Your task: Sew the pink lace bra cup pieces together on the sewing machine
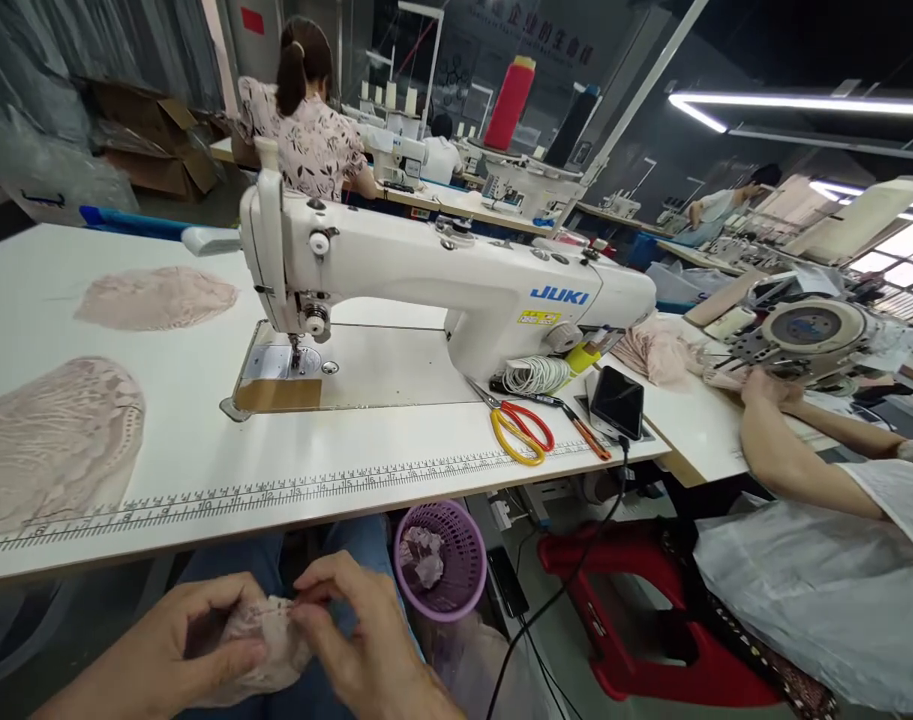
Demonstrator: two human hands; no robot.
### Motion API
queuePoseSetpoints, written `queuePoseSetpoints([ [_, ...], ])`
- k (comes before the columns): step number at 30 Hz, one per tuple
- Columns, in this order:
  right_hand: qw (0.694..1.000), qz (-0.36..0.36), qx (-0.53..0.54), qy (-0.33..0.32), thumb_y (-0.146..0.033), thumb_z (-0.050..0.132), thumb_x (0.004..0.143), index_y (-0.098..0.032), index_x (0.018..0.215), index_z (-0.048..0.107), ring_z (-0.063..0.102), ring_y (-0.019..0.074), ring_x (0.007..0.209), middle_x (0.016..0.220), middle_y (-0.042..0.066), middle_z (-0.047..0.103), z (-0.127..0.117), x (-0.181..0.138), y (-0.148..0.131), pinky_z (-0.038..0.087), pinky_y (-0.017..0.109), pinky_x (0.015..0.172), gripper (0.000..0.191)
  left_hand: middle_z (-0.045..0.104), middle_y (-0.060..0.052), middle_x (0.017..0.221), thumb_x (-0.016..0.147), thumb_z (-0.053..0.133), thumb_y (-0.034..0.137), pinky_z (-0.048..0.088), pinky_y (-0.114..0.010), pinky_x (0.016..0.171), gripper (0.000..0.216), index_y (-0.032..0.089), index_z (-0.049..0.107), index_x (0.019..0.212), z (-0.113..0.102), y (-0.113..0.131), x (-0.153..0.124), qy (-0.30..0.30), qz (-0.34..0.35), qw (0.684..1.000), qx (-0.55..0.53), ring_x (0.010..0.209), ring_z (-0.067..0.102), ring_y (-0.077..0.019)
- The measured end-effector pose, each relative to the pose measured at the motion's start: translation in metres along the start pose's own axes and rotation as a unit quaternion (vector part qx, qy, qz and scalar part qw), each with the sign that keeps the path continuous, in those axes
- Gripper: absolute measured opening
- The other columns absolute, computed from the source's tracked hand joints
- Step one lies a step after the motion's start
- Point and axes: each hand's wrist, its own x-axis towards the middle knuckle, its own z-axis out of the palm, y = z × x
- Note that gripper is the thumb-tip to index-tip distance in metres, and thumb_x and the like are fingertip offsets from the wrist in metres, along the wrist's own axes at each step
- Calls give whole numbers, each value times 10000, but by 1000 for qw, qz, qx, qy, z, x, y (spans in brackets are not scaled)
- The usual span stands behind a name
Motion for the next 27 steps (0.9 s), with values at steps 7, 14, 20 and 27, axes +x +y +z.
queuePoseSetpoints([
  [7, 975, -167, -144, -35, -284, 590, 943, -222, 987, 682, 562, 165, 858, 917, 48, 601, -2, 13, -12, 447, 278, 759, 119, 345, 33, 689, 800, 567, 548, 268, -243, 579, 385, 172, 527, 732, 13, -6, 5, -88, -14, 994, -58, 656, 313, -142],
  [14, 987, -152, -27, -37, -262, 475, 976, -190, 823, 542, 551, 148, 777, 819, 36, 596, -3, 23, -5, 443, 264, 710, 182, 329, 48, 628, 795, 537, 680, 232, -243, 536, 518, 185, 459, 663, 13, -6, 3, -103, -33, 992, -63, 601, 295, -124],
  [20, 982, -148, 52, -110, -354, 401, 996, -213, 817, 440, 568, 122, 656, 728, 8, 576, 0, 21, 4, 447, 220, 621, 232, 406, 30, 679, 688, 580, 784, 315, -235, 581, 616, 170, 588, 739, 11, -10, 4, -89, -83, 992, -27, 663, 358, -146],
  [27, 919, -93, -354, -146, 5, 446, 792, -165, 841, 569, 558, 175, 688, 740, 55, 608, -53, 2, 59, 376, 260, 597, 216, 440, 31, 610, 706, 576, 774, 318, -227, 566, 590, 185, 585, 672, -1, -16, -3, -106, -95, 990, -4, 637, 393, -148],
])
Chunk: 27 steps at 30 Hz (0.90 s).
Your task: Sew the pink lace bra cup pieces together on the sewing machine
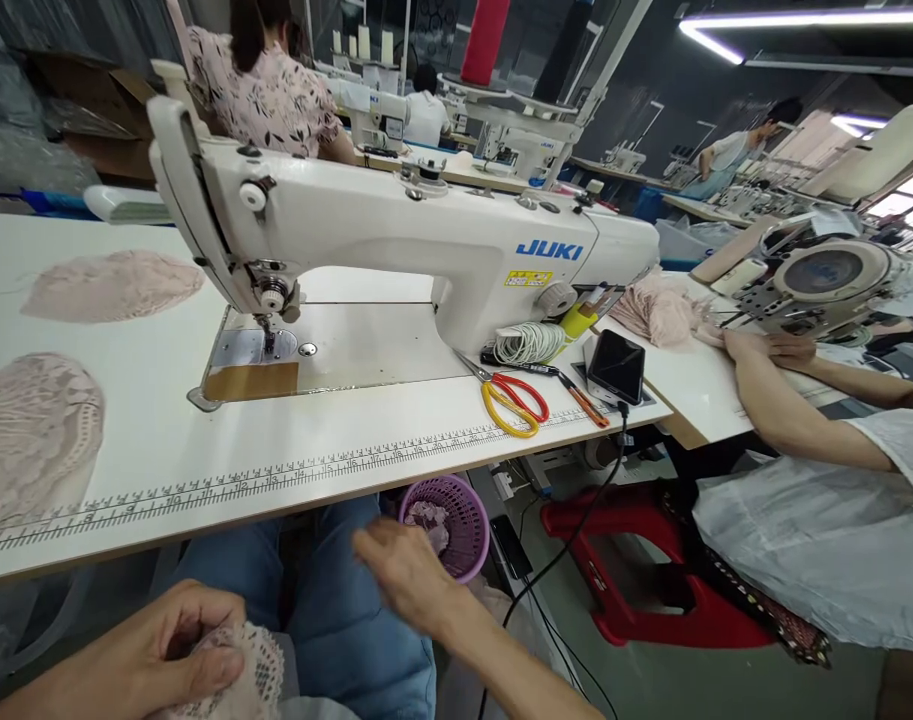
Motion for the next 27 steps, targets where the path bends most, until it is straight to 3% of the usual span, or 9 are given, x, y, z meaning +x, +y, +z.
queuePoseSetpoints([
  [3, 997, 72, -12, 10, 47, 450, 808, -133, 882, 622, 578, 187, 691, 758, 86, 634, -3, -20, 11, 379, 265, 594, 260, 435, 40, 604, 751, 593, 702, 296, -226, 561, 528, 183, 566, 656, 1, 2, 4, 7, 26, 1000, 2, 617, 373, -137],
  [5, 996, 87, 3, 10, -7, 486, 879, -160, 926, 641, 601, 169, 734, 821, 66, 655, -9, -22, -3, 410, 245, 629, 223, 410, 47, 600, 772, 610, 647, 264, -230, 545, 496, 179, 526, 632, 4, 7, 9, -8, 40, 999, -7, 596, 347, -126],
  [8, 987, 45, 145, 54, -193, 552, 958, -180, 947, 642, 611, 120, 782, 855, 21, 654, -19, -9, -42, 454, 189, 697, 91, 352, 57, 588, 785, 604, 627, 220, -238, 521, 491, 183, 470, 625, 9, 14, 14, -35, 45, 997, -44, 574, 314, -117],
  [11, 964, -23, 245, 105, -222, 551, 959, -171, 923, 646, 594, 117, 802, 864, 27, 633, -24, 9, -70, 459, 186, 709, 114, 293, 70, 585, 794, 599, 618, 185, -244, 503, 483, 198, 426, 629, 12, 15, 14, -40, 40, 996, -64, 563, 258, -111],
  [18, 985, -53, 141, 80, -166, 436, 969, -186, 907, 555, 548, 117, 757, 866, 15, 577, -14, 19, -78, 391, 212, 626, 136, 274, 58, 625, 842, 555, 579, 185, -255, 522, 449, 198, 425, 644, 15, 3, 9, -41, 43, 997, -58, 587, 246, -119],
  [22, 999, -14, 16, 39, -148, 440, 926, -191, 933, 494, 534, 141, 762, 881, 18, 552, -6, 10, -62, 368, 250, 610, 69, 334, 51, 603, 823, 571, 591, 200, -254, 527, 452, 184, 478, 650, 15, 8, 9, -43, 53, 995, -68, 579, 291, -122],
  [27, 988, 121, -90, 32, -46, 471, 845, -155, 863, 558, 586, 206, 787, 860, 95, 599, 6, -17, -1, 447, 302, 669, 141, 357, 49, 591, 793, 612, 586, 220, -245, 529, 451, 171, 516, 645, 10, 5, 9, -29, 40, 997, -58, 568, 322, -122],
])
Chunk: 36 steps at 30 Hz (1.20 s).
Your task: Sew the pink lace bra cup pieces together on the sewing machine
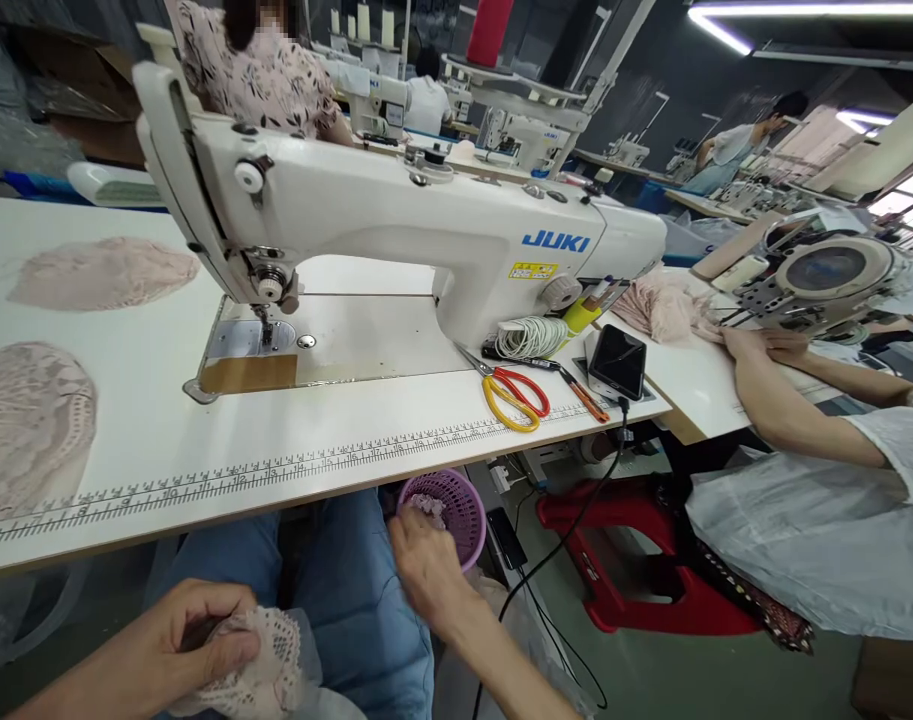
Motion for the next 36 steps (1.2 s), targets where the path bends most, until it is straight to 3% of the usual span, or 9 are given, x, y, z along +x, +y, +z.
queuePoseSetpoints([
  [3, 999, 31, -9, 1, -34, 494, 842, -133, 926, 611, 612, 252, 900, 925, 141, 644, -6, -10, 9, 470, 369, 802, 175, 385, 42, 599, 814, 573, 618, 232, -240, 533, 477, 171, 523, 656, 0, -4, 2, 5, 9, 1000, 1, 572, 332, -122],
  [6, 984, 1, 170, -49, -250, 578, 911, -195, 1169, 579, 574, 220, 1089, 1150, 99, 637, -19, -9, -20, 437, 335, 952, 264, 497, 5, 681, 813, 569, 641, 301, -236, 583, 487, 156, 598, 779, 2, -1, 3, -7, 14, 1000, -18, 638, 417, -146],
  [9, 882, 20, 454, -125, -559, 750, 716, -206, 1015, 649, 592, 171, 838, 900, 9, 659, -21, 6, -55, 472, 254, 764, 474, 524, 4, 713, 828, 548, 648, 316, -233, 594, 489, 163, 615, 835, 4, 4, 0, 0, 16, 1000, -10, 651, 425, -146],
  [11, 825, 81, 537, -160, -645, 783, 593, -172, 752, 640, 469, 109, 619, 647, -44, 547, -16, 17, -69, 382, 208, 566, 519, 507, 14, 704, 863, 499, 641, 316, -230, 592, 478, 179, 615, 824, 3, 6, -5, 28, 13, 999, 26, 647, 419, -143],
  [13, 799, 134, 560, -172, -664, 782, 567, -159, 610, 564, 346, 79, 562, 556, -68, 424, -9, 23, -74, 266, 201, 495, 552, 515, 7, 746, 891, 461, 621, 340, -230, 627, 467, 192, 617, 798, 1, 5, -9, 62, 25, 996, 61, 688, 457, -154],
  [16, 803, 151, 552, -168, -628, 796, 573, -157, 580, 528, 302, 69, 556, 546, -77, 371, -5, 24, -72, 216, 206, 485, 543, 560, -17, 860, 908, 445, 591, 378, -230, 728, 453, 200, 629, 772, -1, 3, -11, 83, 50, 993, 69, 816, 527, -184],
  [22, 804, 127, 552, -182, -535, 813, 615, -147, 600, 567, 356, 67, 542, 544, -72, 441, -9, 25, -69, 260, 200, 485, 460, 606, -10, 729, 867, 504, 601, 409, -237, 701, 452, 196, 654, 734, -2, 9, -7, 81, 21, 996, 44, 745, 541, -193],
  [29, 797, 142, 556, -190, -571, 848, 533, -139, 651, 638, 393, 78, 582, 580, -61, 509, -14, 25, -62, 298, 199, 528, 495, 730, -27, 796, 845, 558, 573, 442, -255, 733, 422, 200, 754, 823, -11, 0, -10, 124, 14, 992, 30, 802, 615, -229],
  [36, 784, 129, 566, -220, -586, 867, 456, -154, 676, 616, 388, 79, 595, 600, -66, 499, -18, 28, -59, 284, 203, 531, 546, 747, -21, 777, 810, 635, 529, 464, -251, 719, 353, 207, 779, 831, -11, -1, -7, 115, 10, 993, 20, 790, 641, -232],
])
